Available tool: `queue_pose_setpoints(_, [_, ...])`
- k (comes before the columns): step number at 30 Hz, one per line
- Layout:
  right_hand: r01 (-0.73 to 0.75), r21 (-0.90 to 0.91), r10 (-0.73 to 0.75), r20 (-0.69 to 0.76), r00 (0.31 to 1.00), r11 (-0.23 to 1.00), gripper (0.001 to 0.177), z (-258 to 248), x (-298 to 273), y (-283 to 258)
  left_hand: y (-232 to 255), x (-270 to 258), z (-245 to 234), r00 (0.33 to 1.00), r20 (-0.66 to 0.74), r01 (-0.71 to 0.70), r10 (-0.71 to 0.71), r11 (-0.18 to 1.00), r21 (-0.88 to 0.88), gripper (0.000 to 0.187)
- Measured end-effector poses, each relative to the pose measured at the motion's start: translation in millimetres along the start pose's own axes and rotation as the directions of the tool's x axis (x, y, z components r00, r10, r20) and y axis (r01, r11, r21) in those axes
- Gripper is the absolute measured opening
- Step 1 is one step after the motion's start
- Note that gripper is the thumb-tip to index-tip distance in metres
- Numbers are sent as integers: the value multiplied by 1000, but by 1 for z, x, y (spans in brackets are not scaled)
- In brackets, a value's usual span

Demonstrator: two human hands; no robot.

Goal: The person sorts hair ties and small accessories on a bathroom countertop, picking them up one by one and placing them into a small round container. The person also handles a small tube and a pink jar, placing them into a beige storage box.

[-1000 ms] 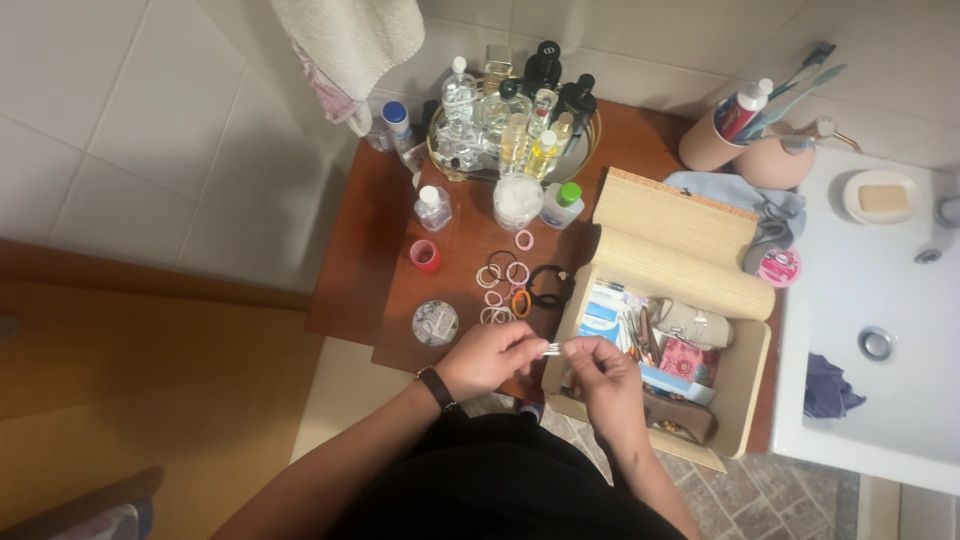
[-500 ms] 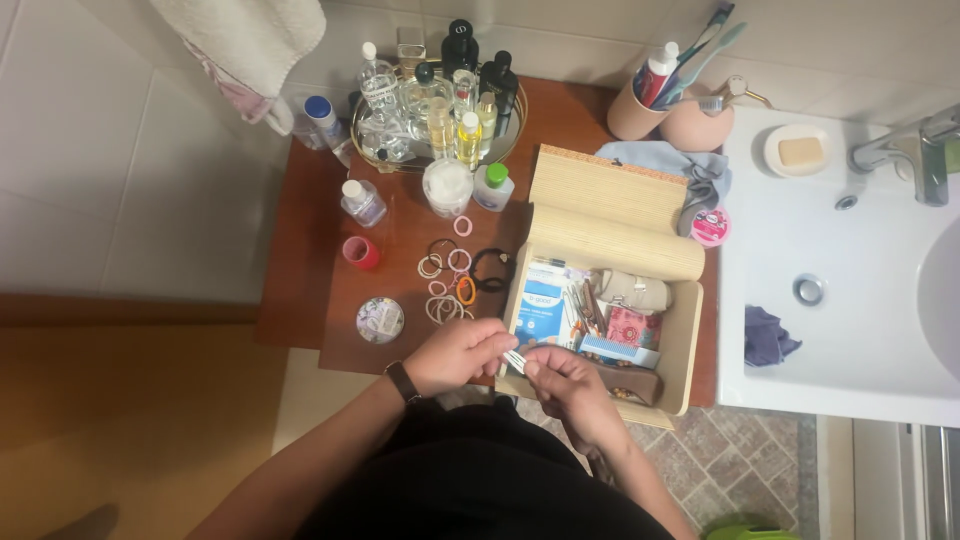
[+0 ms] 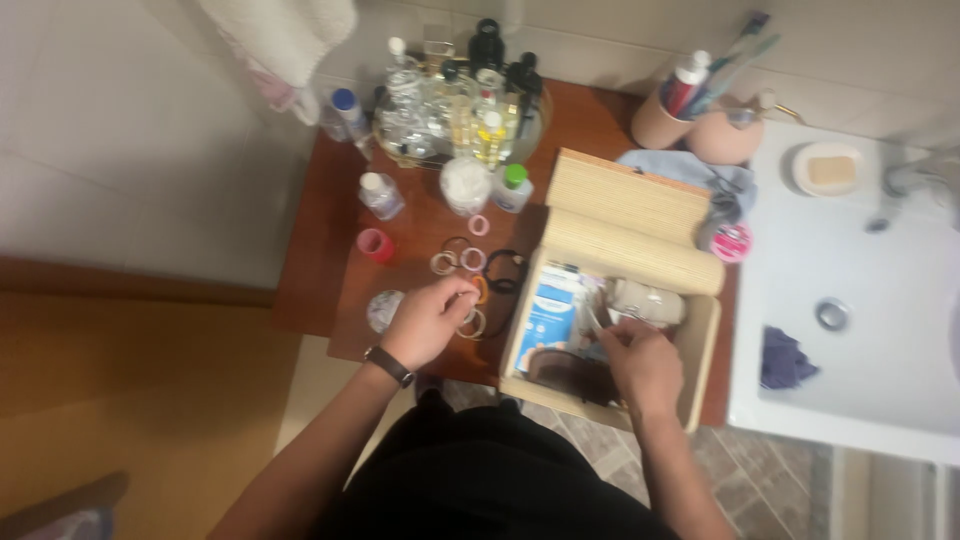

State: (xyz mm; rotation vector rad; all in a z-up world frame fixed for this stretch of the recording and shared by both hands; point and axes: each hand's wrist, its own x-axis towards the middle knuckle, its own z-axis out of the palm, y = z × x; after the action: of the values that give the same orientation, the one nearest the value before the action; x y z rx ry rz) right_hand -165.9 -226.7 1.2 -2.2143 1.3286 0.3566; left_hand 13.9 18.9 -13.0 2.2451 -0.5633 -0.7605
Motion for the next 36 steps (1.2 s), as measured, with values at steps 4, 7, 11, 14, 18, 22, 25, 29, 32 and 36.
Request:
queue_pose_setpoints(4, [44,-124,-40,32,999,991,28,31,21,7,-36,6,-10,998,-59,20,-10,986,164,22])
queue_pose_setpoints(7, [-2,-213,21,90,996,977,32,46,27,9,-54,17,-1,988,-157,49,-9,965,257,20])
queue_pose_setpoints(11, [14,-272,11,90,996,962,32,32,11,-11,-55,58,13,953,-286,8,100,935,353,16])
queue_pose_setpoints(14, [13,-236,7,82,997,972,38,19,2,-17,-66,99,28,922,-317,-70,223,901,429,9])
queue_pose_setpoints(18, [20,-133,-15,36,999,991,41,11,-6,-16,-50,121,27,940,-248,-68,236,839,539,20])
queue_pose_setpoints(22, [-2,-37,1,-1,1000,999,39,4,-18,-18,-66,144,42,961,-211,-32,179,829,558,16])
queue_pose_setpoints(25, [-11,55,12,-25,1000,998,33,9,-19,-14,-67,148,43,980,-157,1,121,790,613,13])
queue_pose_setpoints(29, [26,164,-15,-66,998,986,27,14,-16,-15,-50,135,21,994,-39,-66,104,835,546,17])
queue_pose_setpoints(32, [40,254,-24,-69,997,966,22,14,-19,-22,-27,109,-8,998,45,-65,51,905,420,16])
queue_pose_setpoints(36, [122,345,-93,-100,991,930,14,16,-22,-37,1,73,-41,995,84,-68,58,990,121,14])
